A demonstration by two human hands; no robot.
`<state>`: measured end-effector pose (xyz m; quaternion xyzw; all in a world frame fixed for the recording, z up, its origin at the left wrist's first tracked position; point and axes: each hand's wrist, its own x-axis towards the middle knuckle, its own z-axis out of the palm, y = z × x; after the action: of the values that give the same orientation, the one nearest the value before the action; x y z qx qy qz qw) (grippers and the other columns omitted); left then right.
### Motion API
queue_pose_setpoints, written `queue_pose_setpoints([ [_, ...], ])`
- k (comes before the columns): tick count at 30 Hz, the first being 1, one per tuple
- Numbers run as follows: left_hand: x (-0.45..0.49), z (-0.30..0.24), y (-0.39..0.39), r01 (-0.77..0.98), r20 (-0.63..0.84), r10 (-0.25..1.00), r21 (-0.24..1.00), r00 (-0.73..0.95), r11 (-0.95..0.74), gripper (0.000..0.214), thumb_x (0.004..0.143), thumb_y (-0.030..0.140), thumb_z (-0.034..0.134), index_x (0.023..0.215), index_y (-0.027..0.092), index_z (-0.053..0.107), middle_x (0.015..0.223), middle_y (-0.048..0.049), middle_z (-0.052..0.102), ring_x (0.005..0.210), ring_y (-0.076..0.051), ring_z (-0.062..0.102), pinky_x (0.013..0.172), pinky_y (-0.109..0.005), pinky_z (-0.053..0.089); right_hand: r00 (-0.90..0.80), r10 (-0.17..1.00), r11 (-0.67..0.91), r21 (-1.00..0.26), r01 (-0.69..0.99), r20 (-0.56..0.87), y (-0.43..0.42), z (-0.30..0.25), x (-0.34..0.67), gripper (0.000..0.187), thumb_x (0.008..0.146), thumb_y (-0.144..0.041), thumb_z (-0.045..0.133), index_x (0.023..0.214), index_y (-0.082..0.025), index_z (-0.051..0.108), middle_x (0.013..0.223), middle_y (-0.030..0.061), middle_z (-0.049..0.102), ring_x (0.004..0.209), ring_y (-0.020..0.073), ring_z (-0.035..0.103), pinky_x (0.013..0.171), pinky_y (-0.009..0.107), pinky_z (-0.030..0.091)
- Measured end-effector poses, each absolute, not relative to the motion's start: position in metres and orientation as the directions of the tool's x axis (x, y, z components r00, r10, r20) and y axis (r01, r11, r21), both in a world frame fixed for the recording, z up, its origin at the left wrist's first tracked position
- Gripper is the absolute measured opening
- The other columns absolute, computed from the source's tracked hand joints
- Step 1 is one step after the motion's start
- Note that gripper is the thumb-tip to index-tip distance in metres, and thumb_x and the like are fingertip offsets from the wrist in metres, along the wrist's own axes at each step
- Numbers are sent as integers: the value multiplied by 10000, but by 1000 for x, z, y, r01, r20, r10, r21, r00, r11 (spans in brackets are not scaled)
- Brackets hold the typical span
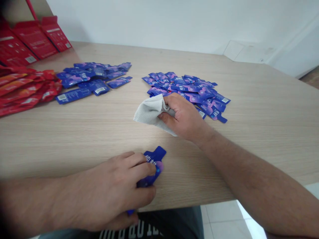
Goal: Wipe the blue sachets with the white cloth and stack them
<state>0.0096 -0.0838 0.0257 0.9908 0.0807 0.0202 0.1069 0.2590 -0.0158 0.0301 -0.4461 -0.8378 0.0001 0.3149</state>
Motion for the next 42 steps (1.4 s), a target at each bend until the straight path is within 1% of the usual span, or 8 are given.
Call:
queue_pose_setpoints([
  [5, 5, 33, -73, 107, 37, 115, 167, 993, -980, 186, 896, 357, 557, 1025, 263, 651, 1189, -79, 597, 978, -237, 549, 833, -365, 507, -402, 752, 597, -282, 751, 522, -16, 29, 260, 221, 938, -386, 588, 1105, -245, 617, 1051, 67, 662, 985, 260, 615, 843, 391, 507],
  [10, -6, 36, -52, 275, 62, 284, 122, 957, -954, 280, 971, 214, 404, 1139, 258, 624, 1109, -54, 618, 911, -173, 589, 752, -283, 502, -352, 733, 586, -278, 762, 582, -13, 28, 263, 227, 923, -363, 614, 1115, -244, 632, 1053, 63, 675, 979, 268, 634, 838, 413, 522],
  [15, -10, 28, -25, 534, 144, 620, 383, 771, -753, 250, 915, 207, 486, 1134, 243, 601, 1067, -27, 645, 897, -144, 617, 774, -253, 483, -234, 696, 562, -311, 767, 678, -9, 29, 268, 288, 933, -363, 596, 1204, -265, 618, 1106, 75, 688, 1008, 292, 644, 864, 469, 532],
  [19, -10, 17, -2, 695, -56, 821, 567, 569, -443, 473, 836, 346, 621, 1293, 254, 536, 863, 30, 702, 722, -136, 633, 624, -242, 447, -199, 687, 551, -323, 770, 698, -10, 30, 270, 302, 932, -388, 598, 1212, -279, 618, 1121, 82, 685, 1021, 306, 640, 873, 491, 530],
  [22, -11, 13, 6, 723, -226, 784, 587, 578, -364, 320, 823, 394, 623, 1105, 251, 676, 797, 39, 724, 686, -132, 643, 596, -240, 425, -247, 700, 570, -316, 759, 670, -14, 31, 267, 286, 929, -384, 601, 1191, -271, 621, 1093, 82, 682, 1006, 306, 639, 859, 481, 527],
  [26, -10, 17, 6, 763, -301, 764, 538, 571, -358, 220, 817, 427, 610, 864, 244, 724, 740, 38, 726, 653, -131, 637, 560, -238, 393, -383, 701, 631, -272, 727, 601, -20, 35, 261, 233, 929, -357, 599, 1140, -260, 621, 1069, 73, 667, 992, 284, 621, 850, 439, 514],
  [32, -7, 24, 5, 780, -267, 772, 461, 577, -423, 236, 847, 366, 534, 855, 237, 731, 687, 29, 703, 618, -126, 608, 548, -238, 369, -674, 607, 789, -217, 575, 422, -23, 25, 250, 140, 925, -188, 559, 1042, -207, 633, 1031, 80, 646, 987, 233, 585, 880, 380, 477],
  [42, -4, 20, 7, 717, -261, 703, 495, 662, -491, 210, 803, 267, 518, 818, 218, 722, 697, 38, 700, 635, -114, 606, 561, -213, 370, -836, 430, 897, -59, 437, 341, -34, 7, 211, 219, 1005, -212, 465, 1079, -183, 670, 1049, 77, 657, 995, 214, 556, 905, 363, 445],
])
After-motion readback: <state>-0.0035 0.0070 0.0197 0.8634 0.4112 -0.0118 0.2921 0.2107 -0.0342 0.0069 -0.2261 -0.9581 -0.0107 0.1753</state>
